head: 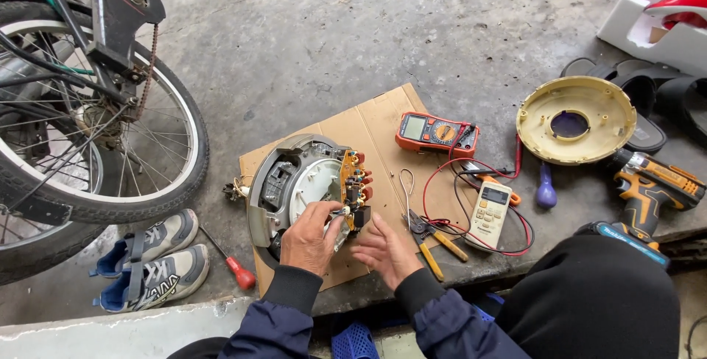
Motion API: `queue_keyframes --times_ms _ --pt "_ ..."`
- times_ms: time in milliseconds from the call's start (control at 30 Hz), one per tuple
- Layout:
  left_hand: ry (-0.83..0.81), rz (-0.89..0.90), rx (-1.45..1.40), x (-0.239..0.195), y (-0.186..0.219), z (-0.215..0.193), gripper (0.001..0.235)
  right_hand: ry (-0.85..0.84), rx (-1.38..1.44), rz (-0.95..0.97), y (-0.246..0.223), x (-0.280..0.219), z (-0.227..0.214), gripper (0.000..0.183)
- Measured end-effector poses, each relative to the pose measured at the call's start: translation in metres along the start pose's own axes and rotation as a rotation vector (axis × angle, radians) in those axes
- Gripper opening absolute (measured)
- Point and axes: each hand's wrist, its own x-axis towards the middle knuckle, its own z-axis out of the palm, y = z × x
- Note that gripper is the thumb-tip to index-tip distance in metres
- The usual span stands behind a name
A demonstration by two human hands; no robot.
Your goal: The person uses a power drill to remove screws from the bottom cover of a robot vacuum cleaner. They then lift off the cover to reveal the internal components, including a circuit board, which they remove and hold up for viewing.
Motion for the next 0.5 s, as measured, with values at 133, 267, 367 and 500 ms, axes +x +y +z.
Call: queue_keyframes --times_ms 133,267,367,500 --pt "0.077 0.027 -0.097 0.004 0.004 -0.005 0.02 -0.134 0.343 0.132 0.015 0.017 0.012 0.046" --pt "0.111 0.031 -0.154 0.007 0.006 -0.004 0.017 -0.094 0.444 0.129 0.022 0.028 0.013 0.045" --pt "0.103 -0.038 -0.18 0.005 0.003 0.0 0.013 -0.078 0.51 0.146 0.022 0.026 0.018 0.047" --pt "0.051 -0.128 -0.203 0.005 -0.003 -0.002 0.01 -0.078 0.552 0.176 0.022 0.028 0.026 0.049"
